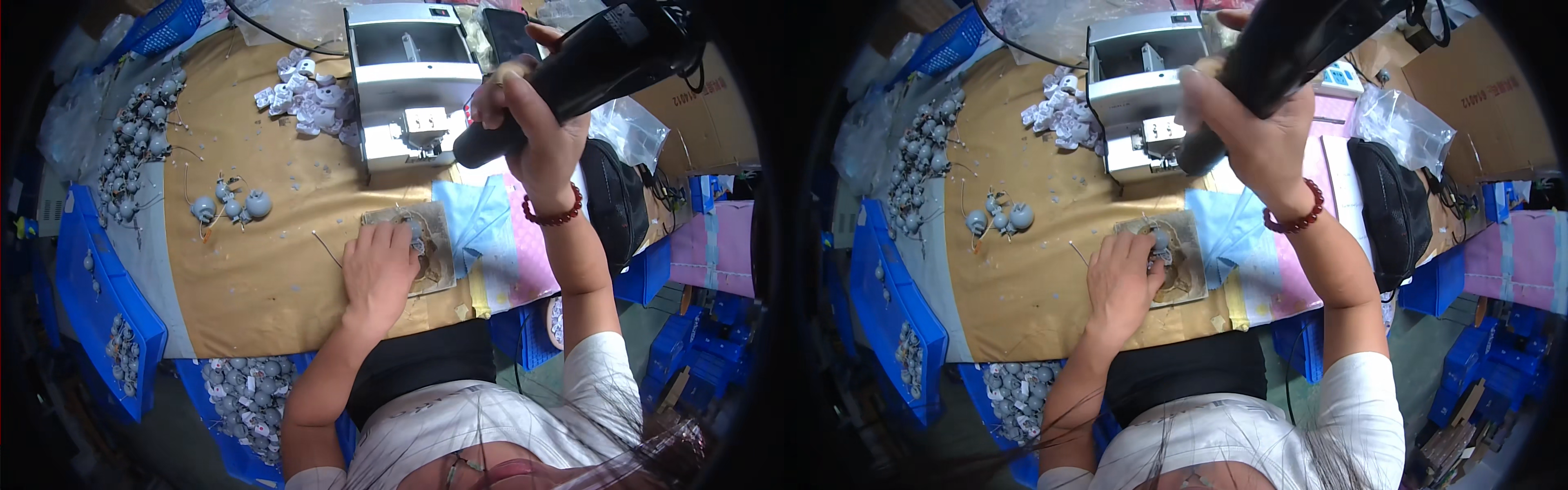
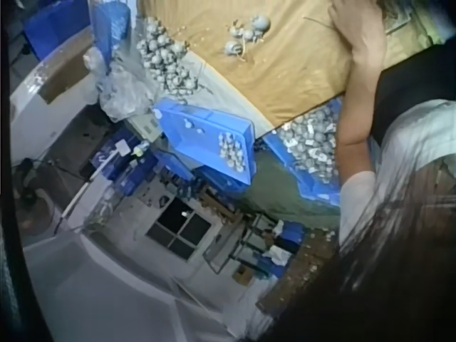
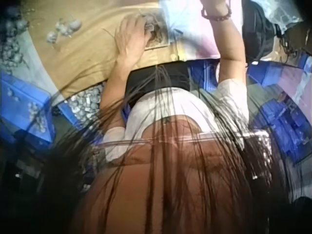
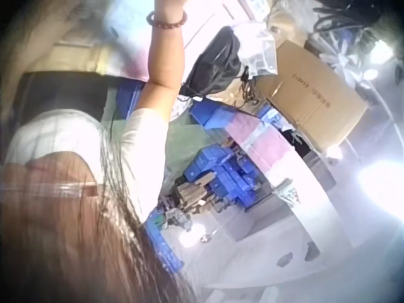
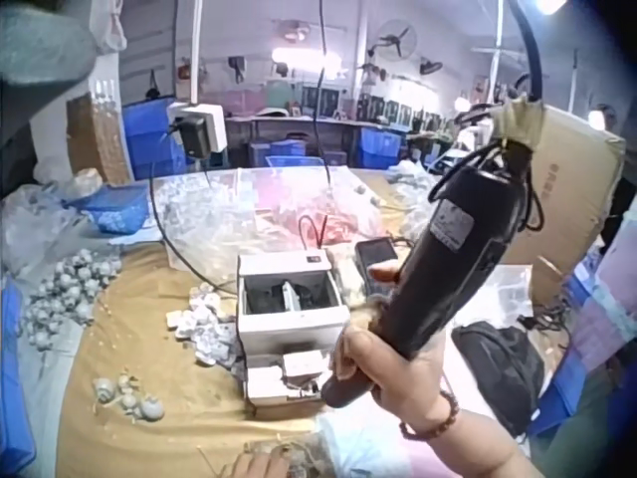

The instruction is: Assembling small motor components using hands and a handheld soldering tool.

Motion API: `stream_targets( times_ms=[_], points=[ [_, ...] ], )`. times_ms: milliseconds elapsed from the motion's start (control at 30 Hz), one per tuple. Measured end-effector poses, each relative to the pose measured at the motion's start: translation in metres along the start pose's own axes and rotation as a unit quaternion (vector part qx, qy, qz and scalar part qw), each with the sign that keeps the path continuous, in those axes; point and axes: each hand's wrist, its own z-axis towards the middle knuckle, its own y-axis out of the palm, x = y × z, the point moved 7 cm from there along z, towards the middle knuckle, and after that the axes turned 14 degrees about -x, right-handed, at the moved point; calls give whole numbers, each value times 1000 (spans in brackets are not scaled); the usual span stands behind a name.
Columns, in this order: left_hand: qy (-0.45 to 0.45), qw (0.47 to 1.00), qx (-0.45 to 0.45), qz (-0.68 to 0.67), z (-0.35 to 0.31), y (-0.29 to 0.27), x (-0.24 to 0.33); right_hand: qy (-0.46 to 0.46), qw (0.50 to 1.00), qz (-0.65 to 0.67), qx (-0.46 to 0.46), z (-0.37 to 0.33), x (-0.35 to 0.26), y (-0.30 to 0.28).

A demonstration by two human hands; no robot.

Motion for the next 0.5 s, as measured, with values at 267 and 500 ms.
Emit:
stream_targets(
  times_ms=[267,500],
  points=[
    [-23,1000,4,-15,-3,7,-9,77,993,75,50,27,35,50],
    [-32,998,7,-59,-4,9,-13,95,995,-25,-35,28,46,38]
  ],
)
